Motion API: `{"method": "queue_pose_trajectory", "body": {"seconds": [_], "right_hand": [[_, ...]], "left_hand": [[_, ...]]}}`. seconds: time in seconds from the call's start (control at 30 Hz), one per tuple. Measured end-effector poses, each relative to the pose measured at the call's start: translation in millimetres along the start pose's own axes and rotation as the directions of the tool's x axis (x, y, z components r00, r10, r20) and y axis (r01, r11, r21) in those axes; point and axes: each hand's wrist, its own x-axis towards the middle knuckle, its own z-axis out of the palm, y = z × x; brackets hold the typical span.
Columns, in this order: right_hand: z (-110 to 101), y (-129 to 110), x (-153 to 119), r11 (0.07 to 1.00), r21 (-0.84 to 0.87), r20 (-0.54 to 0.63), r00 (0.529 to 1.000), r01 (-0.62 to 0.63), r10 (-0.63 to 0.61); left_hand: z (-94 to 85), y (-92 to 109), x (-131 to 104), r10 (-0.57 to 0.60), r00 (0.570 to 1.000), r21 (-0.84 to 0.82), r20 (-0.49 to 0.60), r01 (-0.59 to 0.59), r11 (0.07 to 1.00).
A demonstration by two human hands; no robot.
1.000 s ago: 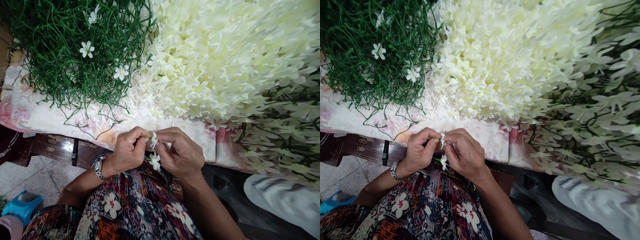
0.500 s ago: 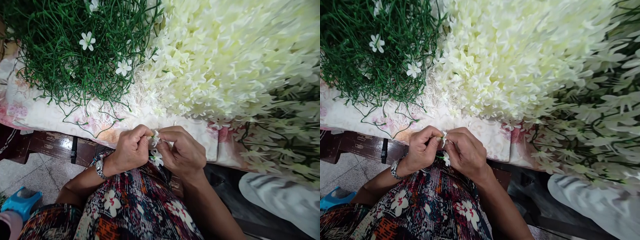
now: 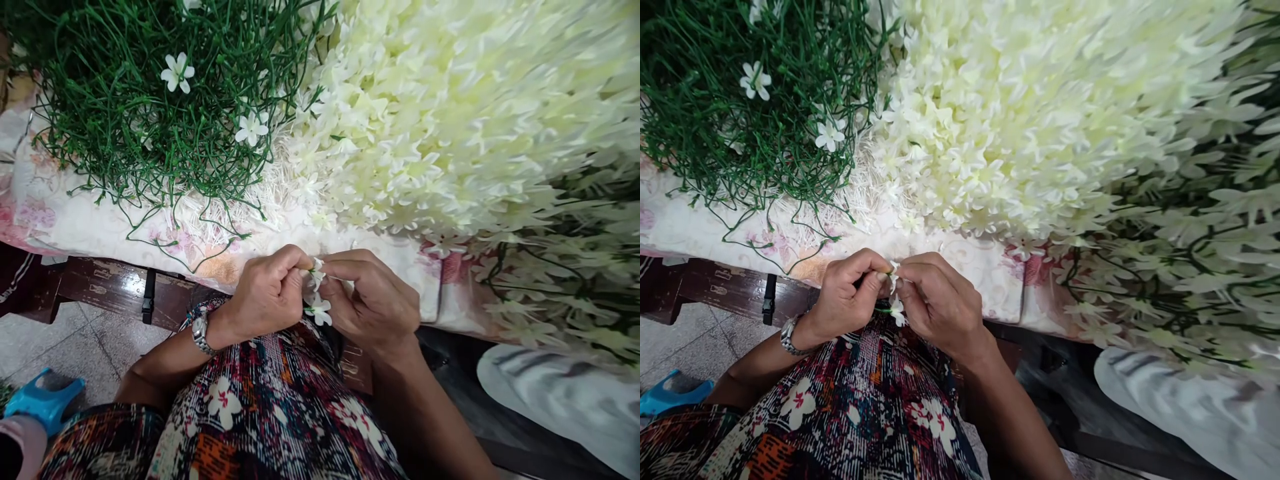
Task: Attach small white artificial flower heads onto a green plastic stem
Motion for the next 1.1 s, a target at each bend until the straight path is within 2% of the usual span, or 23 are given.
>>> {"method": "queue_pose_trajectory", "body": {"seconds": [0.17,0.33,0.47,0.67,1.1], "right_hand": [[-7.9,-3.5,4.7,0.996,0.082,0.060,0.998,-0.032,0.027],[-11.8,-9.8,11.8,0.999,0.010,0.029,0.999,-0.044,0.044],[-9.0,-10.0,12.8,1.000,-0.022,0.010,1.000,-0.009,0.009],[-2.7,-6.7,10.3,0.997,-0.051,-0.012,0.999,0.049,-0.050],[0.2,-4.1,8.9,0.997,-0.072,-0.022,0.999,0.042,-0.044]], "left_hand": [[-6.2,1.2,0.6,-0.049,0.997,-0.099,0.058,0.055,0.994],[-8.2,2.4,0.6,-0.080,0.996,-0.122,0.050,0.085,0.989],[-5.2,1.2,-0.9,-0.116,0.993,-0.131,0.024,0.118,0.984],[-1.8,-0.3,-1.7,-0.113,0.994,-0.118,-0.016,0.110,0.987],[0.8,1.9,0.3,-0.077,0.995,-0.041,-0.059,0.075,0.996]]}}
